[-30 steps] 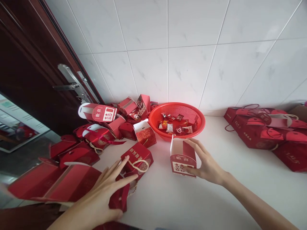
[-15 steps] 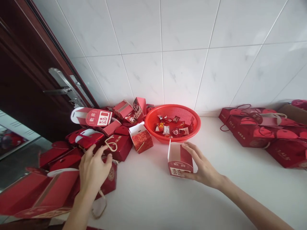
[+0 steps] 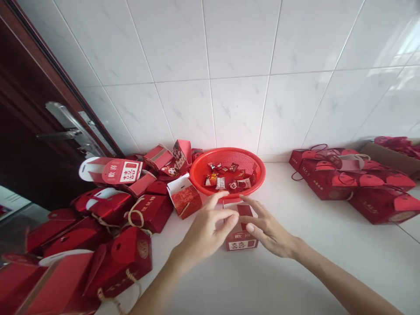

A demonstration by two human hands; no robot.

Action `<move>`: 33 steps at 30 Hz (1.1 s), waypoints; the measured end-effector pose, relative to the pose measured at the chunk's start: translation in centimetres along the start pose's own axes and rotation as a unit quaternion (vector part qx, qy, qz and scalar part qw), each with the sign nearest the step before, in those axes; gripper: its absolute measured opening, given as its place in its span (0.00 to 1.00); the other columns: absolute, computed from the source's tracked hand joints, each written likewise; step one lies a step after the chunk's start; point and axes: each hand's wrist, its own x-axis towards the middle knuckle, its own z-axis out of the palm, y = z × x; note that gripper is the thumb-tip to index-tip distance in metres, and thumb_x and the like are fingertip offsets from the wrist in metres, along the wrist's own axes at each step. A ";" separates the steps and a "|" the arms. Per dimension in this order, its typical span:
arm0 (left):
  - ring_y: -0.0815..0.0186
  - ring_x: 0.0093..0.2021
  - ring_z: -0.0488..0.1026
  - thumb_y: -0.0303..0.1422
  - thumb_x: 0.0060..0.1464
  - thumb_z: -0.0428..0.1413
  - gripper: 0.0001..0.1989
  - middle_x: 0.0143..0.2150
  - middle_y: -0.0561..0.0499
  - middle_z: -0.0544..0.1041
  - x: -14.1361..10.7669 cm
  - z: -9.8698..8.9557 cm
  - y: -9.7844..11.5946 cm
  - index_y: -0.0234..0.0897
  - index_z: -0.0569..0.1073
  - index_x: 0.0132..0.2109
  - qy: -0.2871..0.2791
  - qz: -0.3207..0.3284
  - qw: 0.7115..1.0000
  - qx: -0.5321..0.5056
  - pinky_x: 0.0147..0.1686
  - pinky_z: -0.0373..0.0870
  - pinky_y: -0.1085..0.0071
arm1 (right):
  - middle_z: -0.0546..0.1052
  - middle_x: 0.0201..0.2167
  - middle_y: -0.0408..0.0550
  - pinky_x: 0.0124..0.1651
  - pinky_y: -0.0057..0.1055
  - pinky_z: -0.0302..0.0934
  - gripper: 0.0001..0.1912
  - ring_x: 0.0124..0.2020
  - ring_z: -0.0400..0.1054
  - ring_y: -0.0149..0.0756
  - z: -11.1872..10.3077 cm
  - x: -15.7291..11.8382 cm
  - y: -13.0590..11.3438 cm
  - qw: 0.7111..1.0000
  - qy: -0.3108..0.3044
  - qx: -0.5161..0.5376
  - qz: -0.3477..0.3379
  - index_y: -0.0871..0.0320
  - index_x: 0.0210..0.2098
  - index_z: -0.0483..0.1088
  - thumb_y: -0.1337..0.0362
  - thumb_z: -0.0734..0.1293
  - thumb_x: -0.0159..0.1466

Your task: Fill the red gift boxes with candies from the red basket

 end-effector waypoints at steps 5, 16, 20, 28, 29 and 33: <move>0.51 0.61 0.70 0.33 0.62 0.54 0.11 0.63 0.44 0.69 1.2 0.8 -0.1 0.43 0.81 0.44 -0.090 -0.061 0.994 -0.001 0.56 0.71 0.58 | 0.64 0.65 0.57 0.62 0.52 0.61 0.26 0.69 0.54 0.52 -1.2 0.9 -1.5 0.999 -0.023 -0.013 0.023 0.56 0.38 0.76 0.52 0.51 0.74; 0.58 0.63 0.69 0.18 0.48 0.49 0.36 0.63 0.49 0.69 -0.5 -0.3 -2.6 0.45 0.70 0.63 -0.113 -0.117 0.987 -0.005 0.59 0.68 0.67 | 0.69 0.58 0.50 0.55 0.42 0.67 0.15 0.61 0.64 0.45 -4.0 -0.8 -1.0 0.976 -0.058 0.132 0.163 0.51 0.45 0.66 0.58 0.70 0.61; 0.57 0.67 0.64 0.18 0.49 0.49 0.32 0.68 0.49 0.64 -1.4 -0.2 -3.1 0.44 0.74 0.59 -0.088 -0.086 0.992 0.006 0.64 0.64 0.64 | 0.71 0.54 0.46 0.54 0.39 0.65 0.21 0.49 0.69 0.39 -3.0 -0.9 -0.6 0.954 -0.102 0.201 0.196 0.51 0.47 0.64 0.61 0.72 0.57; 0.44 0.67 0.62 0.51 0.45 0.66 0.51 0.71 0.44 0.60 -2.5 -0.8 -3.5 0.50 0.55 0.72 -0.159 -0.134 0.978 -0.014 0.60 0.66 0.57 | 0.73 0.40 0.45 0.39 0.31 0.61 0.27 0.38 0.66 0.35 -0.5 -0.4 0.3 0.932 -0.126 0.300 0.162 0.53 0.52 0.64 0.47 0.71 0.60; 0.44 0.67 0.62 0.51 0.44 0.67 0.53 0.71 0.44 0.61 -2.6 -0.9 -3.6 0.51 0.53 0.73 -0.164 -0.133 0.977 -0.019 0.60 0.67 0.57 | 0.72 0.39 0.45 0.39 0.31 0.61 0.26 0.37 0.66 0.35 -0.4 -0.4 0.6 0.925 -0.125 0.324 0.155 0.53 0.52 0.65 0.45 0.69 0.62; 0.42 0.67 0.62 0.51 0.41 0.68 0.56 0.70 0.42 0.61 -2.7 -0.9 -3.9 0.49 0.52 0.73 -0.164 -0.139 0.976 -0.013 0.59 0.67 0.56 | 0.73 0.44 0.49 0.43 0.34 0.64 0.26 0.43 0.68 0.38 0.1 -0.1 2.0 0.888 -0.112 0.422 0.143 0.54 0.52 0.67 0.44 0.67 0.64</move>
